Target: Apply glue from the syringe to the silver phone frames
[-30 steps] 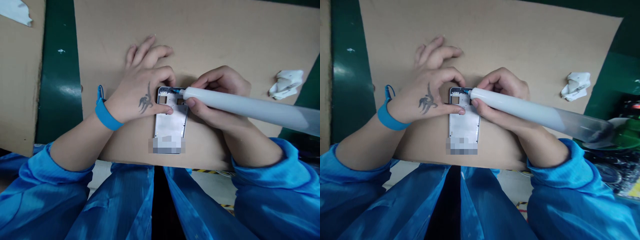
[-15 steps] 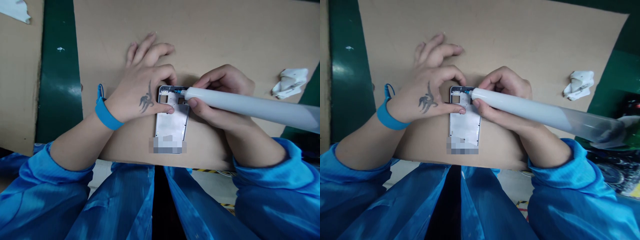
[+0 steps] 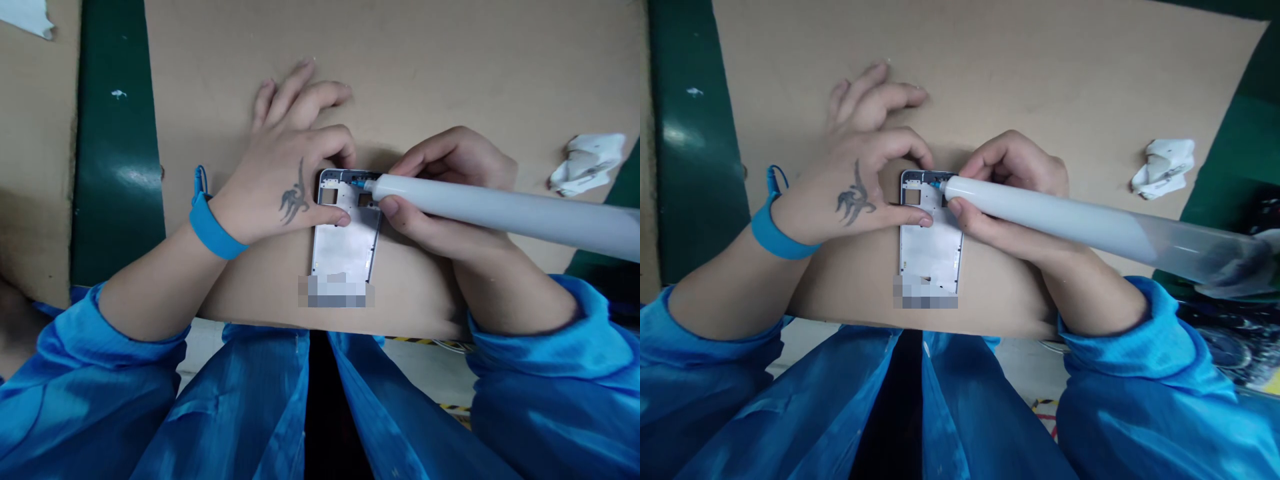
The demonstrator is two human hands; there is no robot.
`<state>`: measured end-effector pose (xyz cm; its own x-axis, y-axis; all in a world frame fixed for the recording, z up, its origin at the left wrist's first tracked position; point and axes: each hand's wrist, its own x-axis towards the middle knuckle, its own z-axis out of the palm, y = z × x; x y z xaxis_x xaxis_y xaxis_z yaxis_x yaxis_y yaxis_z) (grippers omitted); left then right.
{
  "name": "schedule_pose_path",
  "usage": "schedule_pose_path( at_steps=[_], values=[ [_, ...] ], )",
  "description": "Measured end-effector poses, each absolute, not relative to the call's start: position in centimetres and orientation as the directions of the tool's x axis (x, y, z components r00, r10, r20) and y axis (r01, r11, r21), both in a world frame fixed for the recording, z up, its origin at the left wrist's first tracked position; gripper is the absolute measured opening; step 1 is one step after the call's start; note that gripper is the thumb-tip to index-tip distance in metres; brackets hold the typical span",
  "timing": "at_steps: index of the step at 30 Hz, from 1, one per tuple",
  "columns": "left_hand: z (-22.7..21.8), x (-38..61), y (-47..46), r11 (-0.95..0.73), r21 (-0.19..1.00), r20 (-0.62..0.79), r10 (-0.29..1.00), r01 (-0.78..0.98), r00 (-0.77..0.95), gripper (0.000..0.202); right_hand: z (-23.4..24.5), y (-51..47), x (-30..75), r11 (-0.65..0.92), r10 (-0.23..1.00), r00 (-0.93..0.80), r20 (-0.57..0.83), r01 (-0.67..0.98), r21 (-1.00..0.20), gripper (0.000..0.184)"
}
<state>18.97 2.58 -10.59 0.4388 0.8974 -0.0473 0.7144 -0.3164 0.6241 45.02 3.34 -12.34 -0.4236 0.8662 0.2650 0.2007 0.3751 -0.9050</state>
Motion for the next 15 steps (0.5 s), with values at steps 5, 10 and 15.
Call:
schedule_pose_path(
  at_steps=[5,10,15],
  values=[
    [-10.37,19.11,2.44,-0.314,0.610,-0.053,0.900,0.728,0.432,0.067,-12.02,3.13,45.23,0.364,0.870,-0.427,0.246,0.221,-0.905,0.033],
    [-10.18,19.05,2.57,-0.308,0.606,-0.072,0.897,0.733,0.437,0.062,-11.72,2.89,45.34,0.337,0.884,-0.421,0.205,0.268,-0.903,0.032],
    [-11.03,18.43,2.80,-0.327,0.631,-0.038,0.893,0.703,0.449,0.056,-11.68,2.95,45.26,0.309,0.897,-0.401,0.185,0.273,-0.911,0.035]
  ],
)
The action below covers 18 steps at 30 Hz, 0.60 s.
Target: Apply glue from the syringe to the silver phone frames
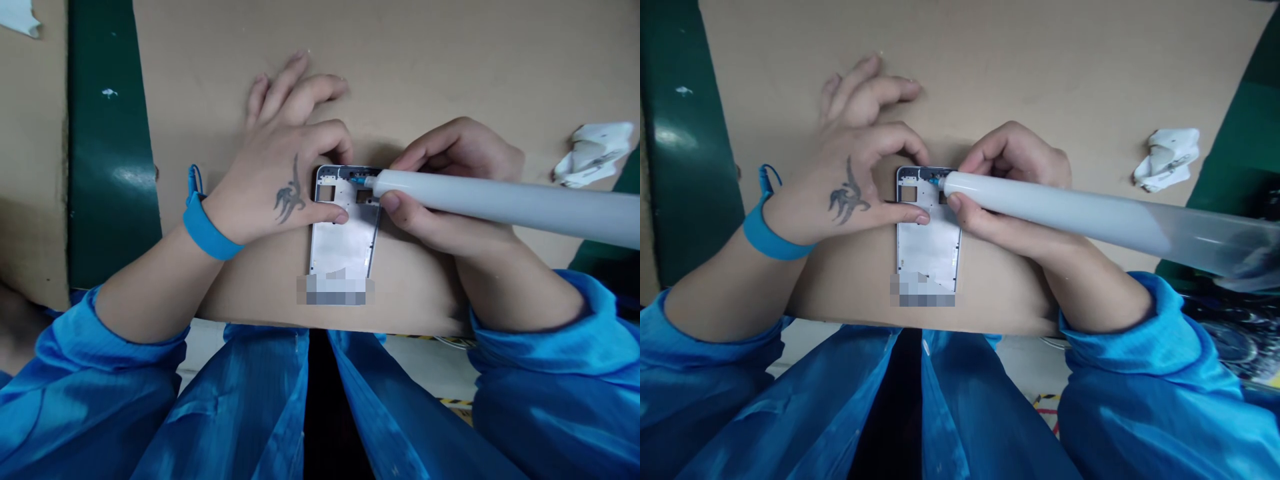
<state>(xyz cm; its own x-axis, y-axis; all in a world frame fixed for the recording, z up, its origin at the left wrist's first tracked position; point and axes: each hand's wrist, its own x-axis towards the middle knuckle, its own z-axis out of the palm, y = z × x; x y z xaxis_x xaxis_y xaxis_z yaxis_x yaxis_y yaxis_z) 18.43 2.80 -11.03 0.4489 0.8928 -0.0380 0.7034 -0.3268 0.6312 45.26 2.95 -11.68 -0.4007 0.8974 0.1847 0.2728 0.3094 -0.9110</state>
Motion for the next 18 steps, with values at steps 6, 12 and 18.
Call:
schedule_pose_path(
  at_steps=[6,12,18],
  values=[
    [-11.7,18.2,2.8,-0.354,0.636,-0.013,0.884,0.685,0.468,0.061,-12.2,3.4,45.3,0.346,0.888,-0.391,0.240,0.226,-0.911,0.046],
    [-12.0,18.5,2.5,-0.340,0.686,0.041,0.901,0.644,0.431,0.056,-12.3,3.4,45.5,0.329,0.900,-0.368,0.233,0.222,-0.918,0.048],
    [-11.7,18.6,2.5,-0.324,0.677,-0.002,0.897,0.661,0.442,0.061,-12.8,3.6,45.4,0.360,0.891,-0.364,0.273,0.200,-0.911,0.048]
  ],
)
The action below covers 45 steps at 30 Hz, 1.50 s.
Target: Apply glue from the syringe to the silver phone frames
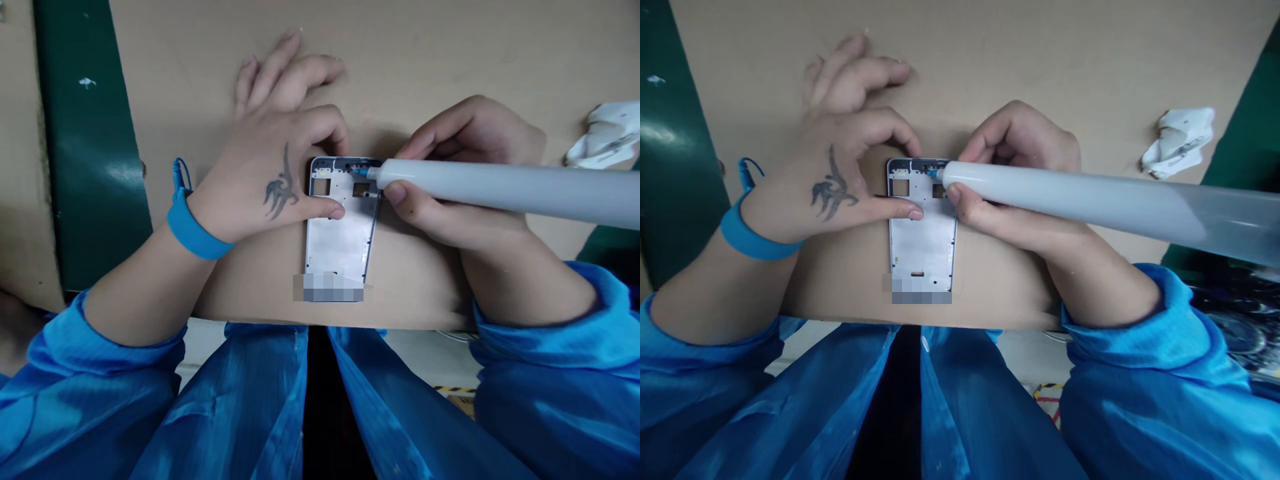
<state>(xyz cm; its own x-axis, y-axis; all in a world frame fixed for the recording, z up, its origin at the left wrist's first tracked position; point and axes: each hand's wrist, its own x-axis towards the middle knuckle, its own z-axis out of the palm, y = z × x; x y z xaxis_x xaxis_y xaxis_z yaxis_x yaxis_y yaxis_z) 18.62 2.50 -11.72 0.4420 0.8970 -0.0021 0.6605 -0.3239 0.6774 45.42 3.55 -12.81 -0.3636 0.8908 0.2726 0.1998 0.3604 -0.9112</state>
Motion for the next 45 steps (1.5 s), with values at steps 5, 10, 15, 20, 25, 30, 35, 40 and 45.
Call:
schedule_pose_path(
  at_steps=[5,10,15,20,25,30,35,40,45],
  values=[
    [-11.0,18.5,2.7,-0.305,0.696,-0.034,0.891,0.651,0.453,0.060,-13.1,3.6,45.4,0.380,0.889,-0.337,0.309,0.169,-0.909,0.051],
    [-10.7,18.4,3.0,-0.296,0.709,-0.047,0.886,0.640,0.461,0.061,-13.1,3.6,45.4,0.380,0.889,-0.341,0.304,0.183,-0.907,0.051],
    [-10.4,18.5,2.9,-0.308,0.674,-0.052,0.887,0.671,0.459,0.060,-13.1,3.6,45.4,0.402,0.883,-0.334,0.330,0.175,-0.899,0.050],
    [-10.4,18.6,2.9,-0.298,0.673,-0.049,0.896,0.677,0.442,0.060,-13.2,3.5,45.3,0.398,0.884,-0.337,0.323,0.181,-0.899,0.049],
    [-10.4,18.6,2.9,-0.301,0.676,-0.047,0.893,0.672,0.447,0.058,-13.2,3.6,45.2,0.403,0.885,-0.326,0.334,0.175,-0.898,0.050],
    [-10.7,18.6,2.7,-0.288,0.701,-0.027,0.903,0.652,0.429,0.056,-13.4,3.7,45.2,0.403,0.885,-0.325,0.332,0.182,-0.897,0.051],
    [-11.1,18.5,2.6,-0.300,0.687,-0.028,0.900,0.662,0.436,0.058,-13.1,3.6,45.3,0.362,0.888,-0.366,0.277,0.188,-0.913,0.047],
    [-11.5,18.5,2.6,-0.320,0.667,-0.013,0.898,0.672,0.440,0.058,-12.3,3.4,45.2,0.314,0.902,-0.370,0.220,0.215,-0.925,0.043],
    [-10.7,18.5,2.6,-0.296,0.694,-0.027,0.900,0.657,0.434,0.057,-12.3,3.2,44.9,0.306,0.908,-0.362,0.210,0.231,-0.924,0.046]
  ],
)
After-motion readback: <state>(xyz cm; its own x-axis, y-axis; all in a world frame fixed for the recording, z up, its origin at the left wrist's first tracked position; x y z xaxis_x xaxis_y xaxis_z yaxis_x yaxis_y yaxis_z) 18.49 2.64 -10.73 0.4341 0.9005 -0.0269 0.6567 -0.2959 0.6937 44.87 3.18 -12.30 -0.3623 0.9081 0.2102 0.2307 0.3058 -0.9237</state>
